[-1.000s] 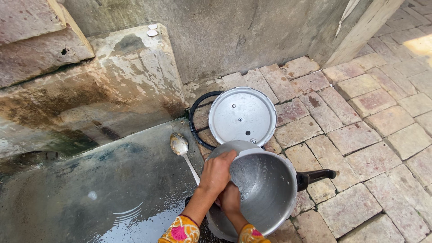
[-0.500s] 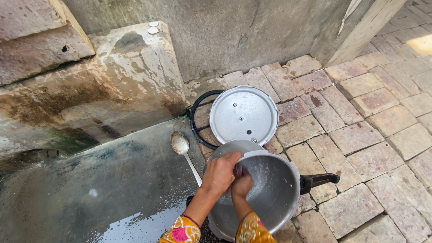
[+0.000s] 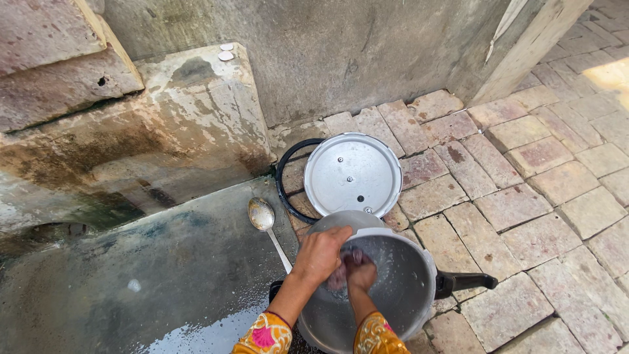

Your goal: The person scrubs the inside of an aluminum pressure cooker with a pink scouring pad at an outdoor washing slab, rotating the pot to clean the interior, then turns it and scrubs the outer surface and base. The lid rests on the slab beside a large serving spoon while the pot is washed.

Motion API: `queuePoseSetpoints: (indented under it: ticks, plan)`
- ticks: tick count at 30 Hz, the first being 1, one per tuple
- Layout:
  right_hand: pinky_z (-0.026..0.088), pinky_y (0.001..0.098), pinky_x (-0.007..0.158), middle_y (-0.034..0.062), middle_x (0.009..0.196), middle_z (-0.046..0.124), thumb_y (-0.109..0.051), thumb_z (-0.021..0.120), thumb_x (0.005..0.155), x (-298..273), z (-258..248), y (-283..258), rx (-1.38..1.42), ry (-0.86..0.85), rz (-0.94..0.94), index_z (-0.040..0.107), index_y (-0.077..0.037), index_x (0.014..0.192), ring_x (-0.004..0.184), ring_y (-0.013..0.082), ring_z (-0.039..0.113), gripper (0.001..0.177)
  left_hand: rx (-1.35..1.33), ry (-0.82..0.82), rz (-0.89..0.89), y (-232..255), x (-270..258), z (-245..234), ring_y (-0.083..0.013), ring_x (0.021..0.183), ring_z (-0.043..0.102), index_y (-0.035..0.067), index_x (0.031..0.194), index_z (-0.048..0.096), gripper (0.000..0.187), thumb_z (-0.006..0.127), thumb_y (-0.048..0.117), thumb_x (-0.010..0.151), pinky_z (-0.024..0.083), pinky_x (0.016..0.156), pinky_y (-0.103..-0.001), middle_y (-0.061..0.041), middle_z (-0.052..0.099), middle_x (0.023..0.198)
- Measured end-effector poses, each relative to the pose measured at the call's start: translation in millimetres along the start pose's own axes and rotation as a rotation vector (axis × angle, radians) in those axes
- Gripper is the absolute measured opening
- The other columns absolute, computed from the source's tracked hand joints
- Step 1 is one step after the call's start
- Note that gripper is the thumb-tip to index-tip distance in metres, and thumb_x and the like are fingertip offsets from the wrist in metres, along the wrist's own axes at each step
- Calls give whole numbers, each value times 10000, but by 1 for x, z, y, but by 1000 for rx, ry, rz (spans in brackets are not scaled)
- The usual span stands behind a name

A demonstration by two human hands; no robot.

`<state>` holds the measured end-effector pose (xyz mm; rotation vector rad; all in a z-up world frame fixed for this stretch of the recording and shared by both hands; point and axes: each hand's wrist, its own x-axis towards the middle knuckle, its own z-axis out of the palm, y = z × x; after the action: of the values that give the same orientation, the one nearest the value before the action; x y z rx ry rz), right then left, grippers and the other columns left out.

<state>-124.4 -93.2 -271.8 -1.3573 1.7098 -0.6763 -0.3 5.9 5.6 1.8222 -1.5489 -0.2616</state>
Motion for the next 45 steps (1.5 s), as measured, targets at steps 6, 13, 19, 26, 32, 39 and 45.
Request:
queuePoseSetpoints:
  ticks: [6, 13, 19, 26, 32, 39, 45]
  plan:
    - [590, 412, 703, 206, 936, 805, -139, 791, 790, 30, 0, 1, 51, -75, 281, 827, 36, 977, 788, 266, 754, 258, 2, -29, -46, -6, -1, 0, -406, 910, 700, 57, 1047, 613, 398, 700, -80, 683, 563, 786, -496, -153, 712, 994]
    - [581, 395, 692, 82, 953, 748, -105, 790, 721, 54, 17, -40, 403, 87, -188, 712, -40, 996, 822, 209, 676, 293, 29, 17, -30, -9, -5, 7, -410, 895, 703, 66, 1066, 619, 345, 648, -80, 754, 565, 776, -505, -158, 716, 1000]
    - [548, 453, 937, 272, 1087, 737, -250, 903, 681, -7, -38, 6, -171, 88, 99, 778, -62, 1116, 1040, 414, 715, 490, 47, -7, -87, -15, -2, 7, -408, 874, 716, 60, 1022, 621, 333, 644, -93, 727, 577, 769, -503, -169, 724, 957]
    - [565, 433, 883, 216, 1064, 781, -239, 826, 699, 43, -3, -62, 42, 87, -84, 779, -23, 1061, 1001, 367, 755, 423, 45, 61, -81, -14, -3, 8, -403, 878, 729, 48, 986, 610, 267, 631, -99, 764, 590, 771, -496, -175, 736, 991]
    - [565, 451, 903, 250, 1036, 763, -282, 848, 747, 7, -24, -15, -140, 82, -55, 769, -9, 1099, 959, 396, 755, 452, 37, 57, -86, -24, -7, 4, -419, 869, 714, 52, 1022, 608, 306, 642, -94, 755, 577, 752, -513, -187, 726, 995]
    - [556, 456, 925, 268, 1102, 707, -307, 910, 691, 9, -25, -22, -314, 64, 233, 757, 2, 1082, 1066, 419, 703, 522, -6, 58, -4, -18, -9, 5, -431, 860, 700, 55, 1065, 604, 421, 677, -69, 669, 569, 732, -514, -182, 710, 1002]
    - [561, 487, 865, 280, 1054, 733, -242, 802, 778, 32, -11, -62, -112, 82, -352, 737, 9, 1077, 1037, 438, 713, 395, 26, 10, -72, -10, -9, 4, -422, 869, 700, 75, 1046, 611, 338, 681, -60, 744, 562, 747, -520, -157, 716, 964]
